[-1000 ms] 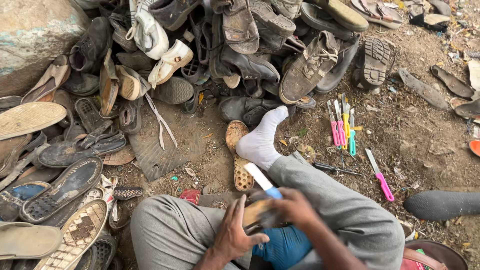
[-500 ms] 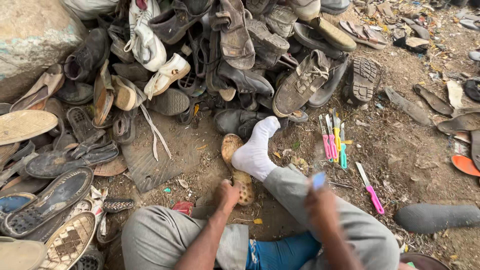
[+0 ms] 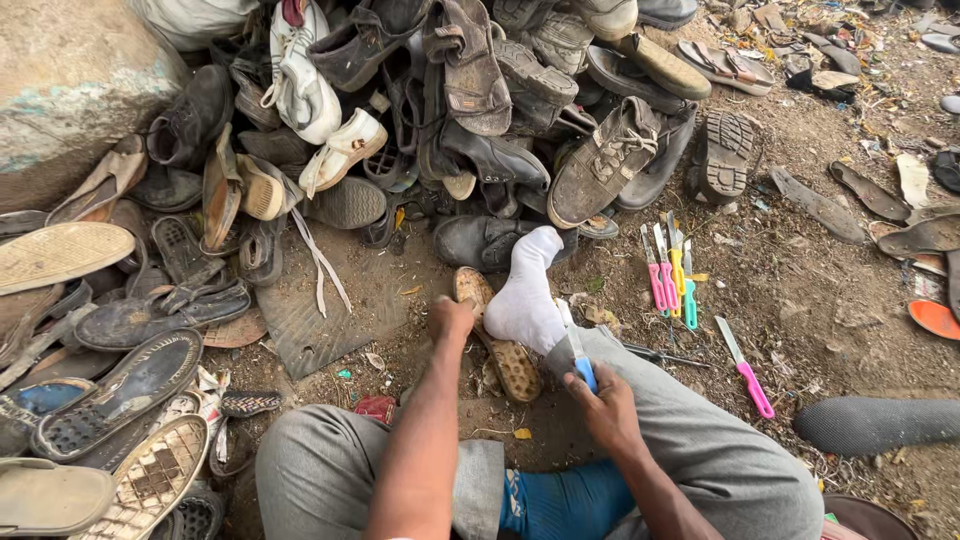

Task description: The person uses a small knife and a white tool to repair various old shoes while sitting on the ground, cutting materials and applying them to shoe soles.

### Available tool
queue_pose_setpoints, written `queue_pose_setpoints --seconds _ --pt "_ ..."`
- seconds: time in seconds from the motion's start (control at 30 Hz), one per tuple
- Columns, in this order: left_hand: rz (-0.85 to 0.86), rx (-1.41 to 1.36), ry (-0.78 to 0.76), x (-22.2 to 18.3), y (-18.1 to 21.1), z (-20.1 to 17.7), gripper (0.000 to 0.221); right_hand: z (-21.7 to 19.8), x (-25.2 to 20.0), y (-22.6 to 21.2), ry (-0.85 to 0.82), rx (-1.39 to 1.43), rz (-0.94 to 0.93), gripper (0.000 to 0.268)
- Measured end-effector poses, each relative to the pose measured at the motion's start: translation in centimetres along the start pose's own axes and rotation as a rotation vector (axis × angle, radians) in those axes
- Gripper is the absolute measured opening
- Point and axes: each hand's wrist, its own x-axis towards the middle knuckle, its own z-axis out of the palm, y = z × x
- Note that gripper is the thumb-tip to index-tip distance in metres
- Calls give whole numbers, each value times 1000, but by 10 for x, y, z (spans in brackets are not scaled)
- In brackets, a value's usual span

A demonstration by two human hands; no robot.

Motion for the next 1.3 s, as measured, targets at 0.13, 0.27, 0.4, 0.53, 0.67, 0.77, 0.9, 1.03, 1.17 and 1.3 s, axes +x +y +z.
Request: queue_pose_setpoints --seconds 0.13,0.27,0.4,0.53,0.67,0.77,0.9,1.03,1.17,1.3 --pt "215 232 28 9 -22 -26 43 -9 4 -13 30 -26 54 30" --pt "833 584 434 23 -112 -128 24 -8 11 -20 4 33 241 34" --pt "211 390 467 5 -228 -293 21 0 16 -3 -49 90 208 34" --pt "-201 303 701 -46 -277 -435 19 13 25 14 -37 55 209 37" --pt "31 246 915 -29 -231 -445 19 22 29 22 -10 -70 62 34" --pt "575 169 833 18 -154 -357 20 33 24 20 22 -133 -117 33" --pt "402 114 261 32 -14 -237 47 43 13 20 0 -393 -115 31" --pt "857 620 501 46 104 -181 61 55 15 26 78 -501 -195 26" --pt "829 908 699 92 158 -137 65 59 17 29 145 -504 -290 21" --pt "834 773 787 140 155 -114 59 57 18 29 134 -436 -276 21"
